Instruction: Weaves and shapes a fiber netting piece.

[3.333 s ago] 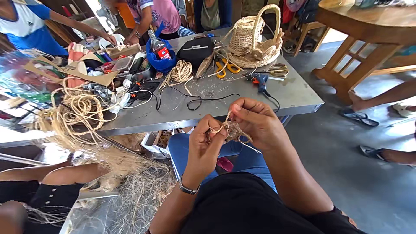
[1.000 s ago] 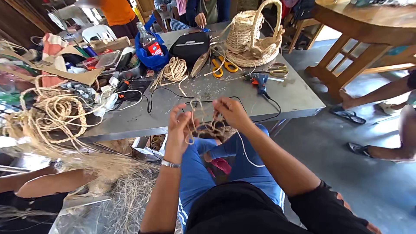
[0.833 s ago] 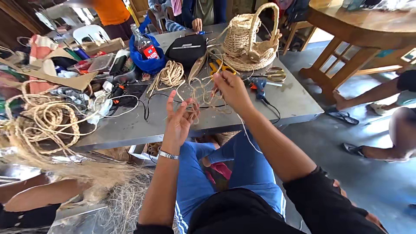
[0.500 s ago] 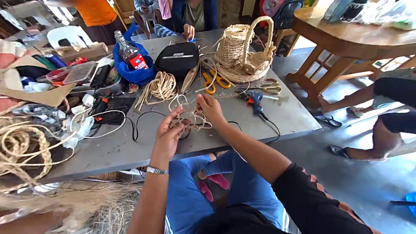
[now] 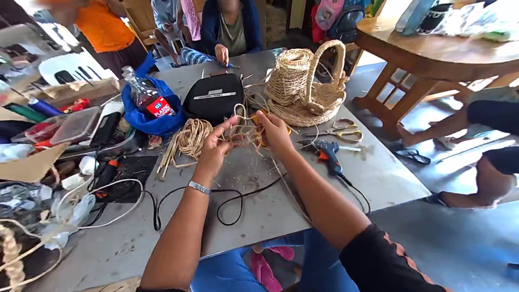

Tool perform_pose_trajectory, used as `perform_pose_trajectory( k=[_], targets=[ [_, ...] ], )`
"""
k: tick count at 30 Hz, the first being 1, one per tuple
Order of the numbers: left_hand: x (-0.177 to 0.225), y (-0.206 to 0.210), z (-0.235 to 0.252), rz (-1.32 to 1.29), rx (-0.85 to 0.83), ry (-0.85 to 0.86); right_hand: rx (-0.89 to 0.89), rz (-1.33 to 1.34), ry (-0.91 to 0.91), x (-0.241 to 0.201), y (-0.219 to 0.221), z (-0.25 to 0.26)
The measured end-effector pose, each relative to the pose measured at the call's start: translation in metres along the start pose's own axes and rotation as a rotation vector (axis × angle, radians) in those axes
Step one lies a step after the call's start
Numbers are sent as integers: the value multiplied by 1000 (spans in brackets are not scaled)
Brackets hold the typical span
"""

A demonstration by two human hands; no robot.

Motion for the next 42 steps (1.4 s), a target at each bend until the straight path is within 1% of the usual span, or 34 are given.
perform_pose_trajectory(
  k=[4,6,8,11,14,16,22,28,32,34,36,42],
  targets=[
    [5,-2,-12,-119,-67,58,-163,174,38,-11,5,-5],
    [13,-1,-12,-168,-77,89,-191,206,24,-17,5,-7],
    [19,4,-14,-177,-92,115,-178,227,-10,-23,2,-10],
    [22,10,-14,-140,-63,143,-205,295,-6,-23,4,-14],
    [24,13,-17,-68,-24,172,-352,226,41,-22,16,-25],
    [27,14,-18,-13,-20,181,-391,194,38,-23,21,-28],
    [26,14,-18,-79,-106,162,-307,199,-30,-31,11,-25],
    [25,17,-17,-105,-123,146,-347,254,-83,-37,9,-26],
    [25,17,-17,-76,-118,135,-395,237,-33,-33,11,-27],
    [25,15,-17,-61,-113,143,-344,239,11,-29,8,-26],
    [27,15,-18,-55,-117,151,-292,249,7,-29,2,-24],
    [27,19,-19,-25,-165,103,-147,167,-184,-43,-12,-21]
  ],
)
Point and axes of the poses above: each hand's wrist, its own z-axis towards the middle knuckle, its own y-axis out of the palm, x = y × z, the point moved 9 cm from there along z, towards the middle knuckle, and after that the axes turned 5 degrees about -x, right-handed, at the moved point
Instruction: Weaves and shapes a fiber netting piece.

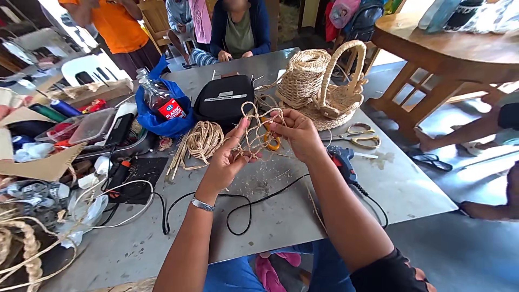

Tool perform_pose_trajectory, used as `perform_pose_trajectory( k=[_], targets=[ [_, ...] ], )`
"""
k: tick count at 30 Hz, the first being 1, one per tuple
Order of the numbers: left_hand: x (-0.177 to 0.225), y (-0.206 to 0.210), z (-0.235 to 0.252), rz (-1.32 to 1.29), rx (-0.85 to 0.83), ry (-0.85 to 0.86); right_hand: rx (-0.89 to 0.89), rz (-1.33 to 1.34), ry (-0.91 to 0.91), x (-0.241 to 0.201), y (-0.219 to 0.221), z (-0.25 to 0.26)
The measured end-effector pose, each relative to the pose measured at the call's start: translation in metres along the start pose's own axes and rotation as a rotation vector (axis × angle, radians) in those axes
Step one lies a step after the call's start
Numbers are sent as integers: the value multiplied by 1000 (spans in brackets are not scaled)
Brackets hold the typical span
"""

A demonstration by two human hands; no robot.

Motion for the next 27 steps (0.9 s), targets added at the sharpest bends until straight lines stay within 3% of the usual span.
perform_pose_trajectory(
  k=[5,10,13,16,20,27],
  targets=[
    [-3,1,0,14,-35,-27,22,-99,-52,-3,-1,0],
    [-8,-6,-1,34,-11,-86,14,-113,6,1,1,0],
    [-7,-23,-5,256,149,-29,-24,-138,33,3,8,-2],
    [17,-38,-13,532,417,181,-148,-211,47,6,26,-6],
    [33,-17,-13,826,384,262,-305,-314,34,6,51,-19],
    [18,-21,-12,510,362,125,-378,-278,107,10,53,-20]
  ],
)
Point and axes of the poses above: each hand's wrist, its own z-axis towards the middle knuckle, its own y-axis out of the palm, x = y × z, the point moved 9 cm from there along z, towards the middle knuckle, and after that the axes turned 5 degrees about -x, right-handed, at the moved point
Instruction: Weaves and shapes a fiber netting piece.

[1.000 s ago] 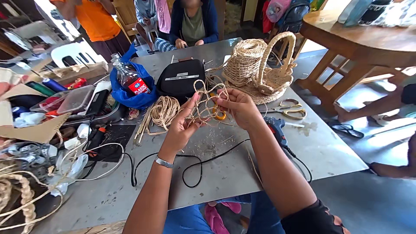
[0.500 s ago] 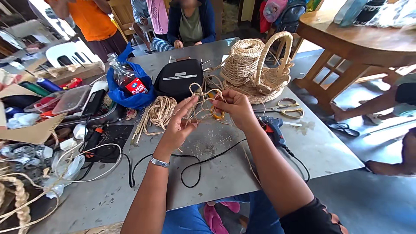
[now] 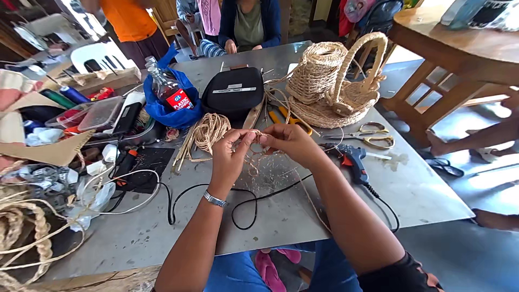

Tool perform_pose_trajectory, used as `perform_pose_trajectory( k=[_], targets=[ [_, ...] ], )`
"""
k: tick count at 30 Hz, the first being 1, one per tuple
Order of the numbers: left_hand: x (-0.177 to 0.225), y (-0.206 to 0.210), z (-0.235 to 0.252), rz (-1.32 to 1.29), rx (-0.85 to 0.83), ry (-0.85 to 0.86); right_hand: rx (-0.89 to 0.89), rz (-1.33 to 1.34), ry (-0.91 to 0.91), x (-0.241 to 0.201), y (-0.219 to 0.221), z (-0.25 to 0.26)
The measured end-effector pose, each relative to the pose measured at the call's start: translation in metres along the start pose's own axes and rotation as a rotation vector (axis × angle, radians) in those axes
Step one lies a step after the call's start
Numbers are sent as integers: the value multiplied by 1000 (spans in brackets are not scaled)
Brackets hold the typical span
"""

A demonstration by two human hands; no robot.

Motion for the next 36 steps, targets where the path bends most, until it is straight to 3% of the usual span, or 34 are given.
perform_pose_trajectory(
  k=[8,22,31,36],
  targets=[
    [-11,1,-1,-129,-35,-136,16,26,29,5,-1,2],
    [-20,-1,0,-249,-36,-176,-47,227,98,8,-1,-1],
    [-24,8,-2,-315,-96,-229,64,143,85,8,-8,-3],
    [-23,6,0,-319,-44,-199,32,158,94,10,1,-1]
  ],
)
Point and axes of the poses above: each hand's wrist, its own z-axis towards the middle knuckle, its own y-axis out of the palm, x = y × z, the point moved 9 cm from there along z, towards the middle knuckle, and after that the axes turned 5 degrees about -x, right-handed, at the moved point
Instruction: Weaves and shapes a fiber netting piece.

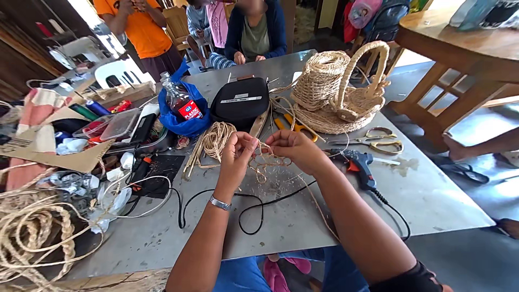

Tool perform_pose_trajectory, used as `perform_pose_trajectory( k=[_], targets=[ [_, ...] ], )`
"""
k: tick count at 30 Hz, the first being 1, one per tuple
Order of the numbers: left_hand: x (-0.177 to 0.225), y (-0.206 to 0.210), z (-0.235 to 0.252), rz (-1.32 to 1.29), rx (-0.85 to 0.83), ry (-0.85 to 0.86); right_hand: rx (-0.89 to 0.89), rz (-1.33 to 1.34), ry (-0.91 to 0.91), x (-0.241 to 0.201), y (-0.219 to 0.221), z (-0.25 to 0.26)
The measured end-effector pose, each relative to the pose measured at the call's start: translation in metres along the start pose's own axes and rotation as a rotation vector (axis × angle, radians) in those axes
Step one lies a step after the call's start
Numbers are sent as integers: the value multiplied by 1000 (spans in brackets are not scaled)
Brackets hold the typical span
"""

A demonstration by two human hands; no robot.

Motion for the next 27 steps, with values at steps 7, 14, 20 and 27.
perform_pose_trajectory(
  k=[7,14,20,27],
  targets=[
    [7,0,0,-8,-1,73,114,10,-66,-5,-9,0],
    [7,0,-1,83,-37,26,141,125,-102,-13,-10,-1],
    [2,-1,0,145,-3,-17,122,-164,-202,-25,-11,-2],
    [-1,1,4,118,-4,-25,175,-229,-190,-21,-12,1]
  ],
)
Point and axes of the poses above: each hand's wrist, its own z-axis towards the middle knuckle, its own y-axis out of the palm, x = y × z, the point moved 9 cm from there along z, towards the middle knuckle, and after that the axes turned 5 degrees about -x, right-handed, at the moved point
